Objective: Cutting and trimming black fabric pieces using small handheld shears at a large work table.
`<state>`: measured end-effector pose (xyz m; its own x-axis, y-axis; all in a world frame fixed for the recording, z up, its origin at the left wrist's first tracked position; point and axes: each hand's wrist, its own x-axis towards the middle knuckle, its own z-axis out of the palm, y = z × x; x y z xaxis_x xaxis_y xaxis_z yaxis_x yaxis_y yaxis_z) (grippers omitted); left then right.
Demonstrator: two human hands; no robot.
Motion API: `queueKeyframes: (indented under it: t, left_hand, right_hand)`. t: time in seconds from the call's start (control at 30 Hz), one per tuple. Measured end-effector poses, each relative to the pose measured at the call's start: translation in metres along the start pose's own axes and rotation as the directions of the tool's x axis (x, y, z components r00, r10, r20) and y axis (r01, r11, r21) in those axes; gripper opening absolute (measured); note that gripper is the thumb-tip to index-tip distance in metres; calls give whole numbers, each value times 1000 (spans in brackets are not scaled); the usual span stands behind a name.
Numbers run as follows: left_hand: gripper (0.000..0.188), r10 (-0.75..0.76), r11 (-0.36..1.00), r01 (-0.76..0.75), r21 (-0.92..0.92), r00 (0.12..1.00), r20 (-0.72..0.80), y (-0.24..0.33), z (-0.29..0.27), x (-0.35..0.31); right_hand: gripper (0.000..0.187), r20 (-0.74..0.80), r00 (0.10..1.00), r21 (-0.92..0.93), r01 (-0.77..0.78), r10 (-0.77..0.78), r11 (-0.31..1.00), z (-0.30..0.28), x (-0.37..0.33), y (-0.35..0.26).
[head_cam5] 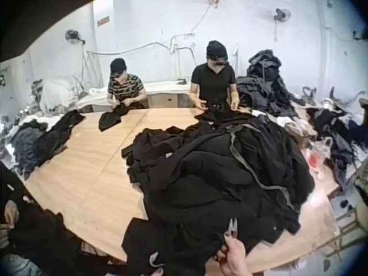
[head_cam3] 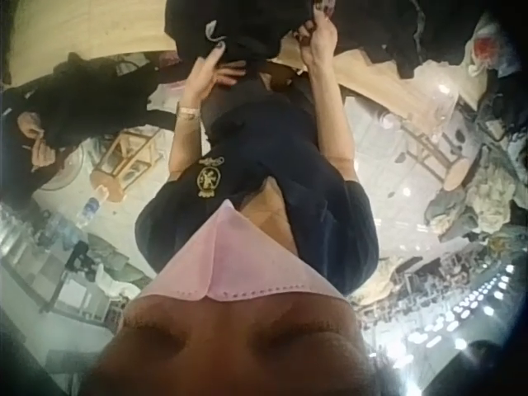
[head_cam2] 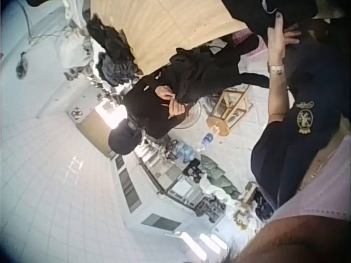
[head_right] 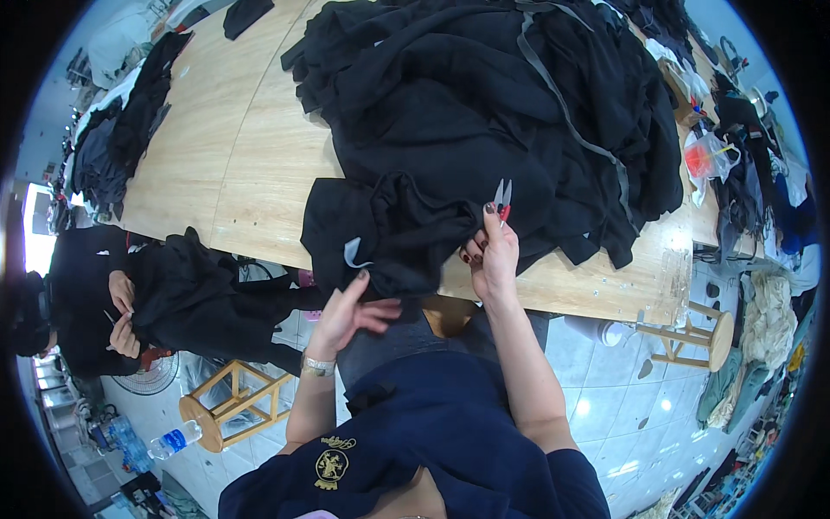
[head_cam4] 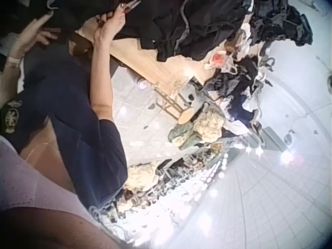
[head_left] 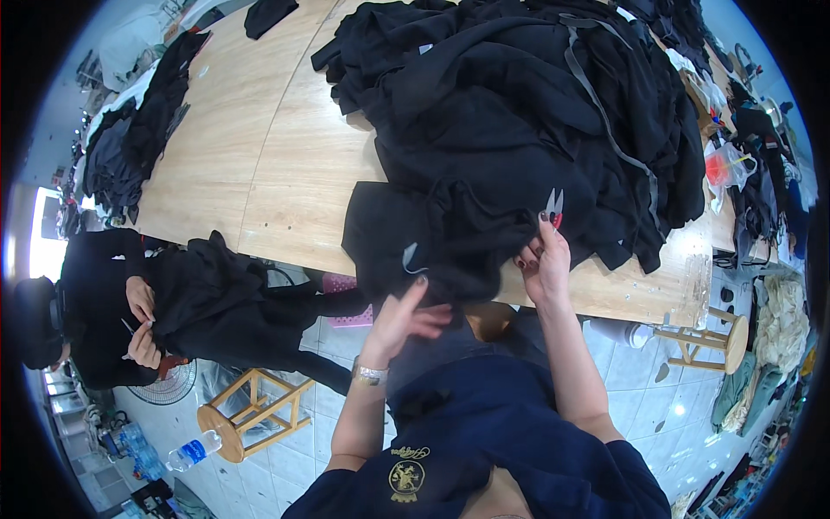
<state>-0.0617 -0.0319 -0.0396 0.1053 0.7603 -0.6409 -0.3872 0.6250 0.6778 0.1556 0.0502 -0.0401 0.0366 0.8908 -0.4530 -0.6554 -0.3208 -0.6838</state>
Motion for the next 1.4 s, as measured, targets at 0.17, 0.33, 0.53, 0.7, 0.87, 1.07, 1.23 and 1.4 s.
queueKeyframes:
  t: [0.17,0.33,0.53,0.7,0.87,1.07,1.23,1.4]
  left_hand:
    - [30,592,457,4,889,744,-308,8,-6,-12]
    - [33,755,374,-118,920,614,-228,3,-16,6]
    - [17,338,914,-341,-221,940,-53,17,-53,10]
    - [38,416,581,-271,-767,909,-7,30,-51,2]
    - [47,513,539,-201,-818,849,129,38,-42,3]
    - [50,445,590,-238,-772,893,64,38,-24,-5]
    - [50,491,619,-217,-755,857,157,34,-30,0]
    - [47,471,602,-281,-748,881,48,32,-42,-2]
  right_hand:
    - [25,32,999,-19,16,-15,1000,-12,9,6]
    - [24,54,998,-30,-11,13,999,-5,6,4]
    - [27,-2,1000,25,-5,6,1000,-9,9,2]
    - [25,-93,991,88,-86,94,992,5,6,-6]
    - [23,12,999,72,-30,30,997,-3,5,-1]
    - [19,-62,995,-24,-83,82,996,-4,2,0]
    - [22,218,976,-10,-10,12,1000,-18,7,-1]
    - [16,268,960,-196,-24,77,980,-14,1,-9]
